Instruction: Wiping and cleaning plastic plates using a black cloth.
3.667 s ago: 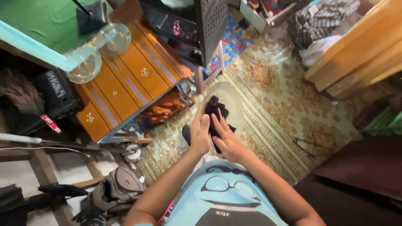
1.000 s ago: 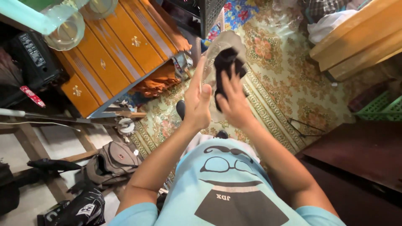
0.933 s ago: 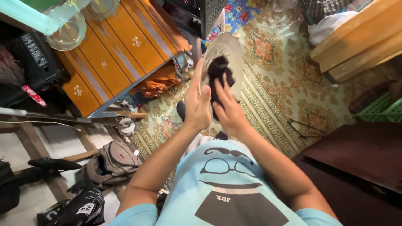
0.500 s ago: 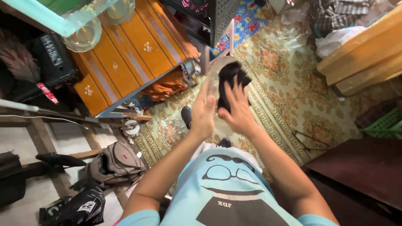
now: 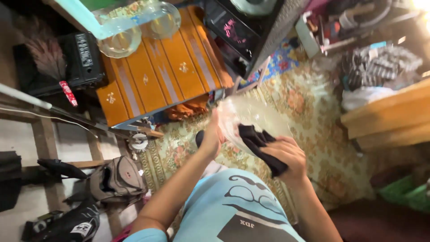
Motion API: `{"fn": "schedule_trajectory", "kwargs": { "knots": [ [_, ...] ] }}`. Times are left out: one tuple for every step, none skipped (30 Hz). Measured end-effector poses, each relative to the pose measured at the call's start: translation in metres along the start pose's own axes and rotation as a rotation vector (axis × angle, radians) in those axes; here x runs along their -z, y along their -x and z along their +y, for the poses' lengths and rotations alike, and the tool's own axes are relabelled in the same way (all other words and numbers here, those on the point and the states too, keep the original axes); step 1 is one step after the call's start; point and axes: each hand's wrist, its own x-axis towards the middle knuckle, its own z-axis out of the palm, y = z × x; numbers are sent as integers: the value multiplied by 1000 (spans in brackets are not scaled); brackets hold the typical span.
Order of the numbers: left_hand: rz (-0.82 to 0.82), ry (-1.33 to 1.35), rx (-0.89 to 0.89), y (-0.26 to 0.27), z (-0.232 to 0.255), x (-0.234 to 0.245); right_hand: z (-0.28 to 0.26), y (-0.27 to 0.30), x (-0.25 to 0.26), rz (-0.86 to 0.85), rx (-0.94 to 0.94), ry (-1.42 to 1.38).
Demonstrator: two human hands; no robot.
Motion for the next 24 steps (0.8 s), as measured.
{"fn": "schedule_trajectory", "kwargs": {
  "knots": [
    [2,13,-20,4,7,2,4,2,5,-14,20,1],
    [-50,-224,-229,9,12,3,9,5,10,25,-20,-59],
    [-99,-464,-435,13,17,4,14,8,16,63,-60,-119],
    [-102,-454,-453,21,32,0,22,12,22,58,-43,-110],
    [-246,-702,-558,30,47,-4,30,17,28,77,-58,-195],
    [-393,-949,-655,40,58,-8,38,25,37,97,-79,-276],
    [-397,-938,-670,47,68,-17,52,36,36,94,-69,-262],
    [-619,-992,-411,54,77,-26,64,49,36,170,-216,-412],
    [-843,-1032,-151,62,85,-36,77,62,38,246,-363,-561],
    [-854,-1028,-171,69,84,-39,81,63,38,247,-348,-544],
    [-850,-917,-136,75,82,-44,86,65,39,311,-300,-605],
    [-846,-814,-100,80,82,-48,92,64,39,377,-246,-670],
    [-859,-816,-118,77,70,-46,90,58,37,381,-228,-658],
    [-781,-733,-120,77,59,-41,86,55,31,607,-306,-822],
    [-704,-648,-121,76,47,-37,81,52,27,838,-377,-986],
    [-718,-659,-140,78,39,-39,89,63,21,842,-350,-986],
    [-609,-464,-64,80,31,-40,98,73,16,777,-303,-816],
    [-494,-271,15,83,21,-40,107,86,8,714,-263,-649],
    [-505,-282,3,84,17,-48,74,67,8,722,-244,-651],
    [-416,-259,-29,88,14,-53,38,51,5,386,-178,-289],
    [-327,-235,-61,91,10,-58,3,35,2,51,-110,75],
    [-333,-245,-62,92,1,-56,-14,37,-5,62,-108,74],
    [-245,-302,-95,92,-9,-55,-31,37,-13,47,-24,28],
    [-157,-357,-136,91,-18,-53,-46,36,-20,29,67,-18]
  ]
}}
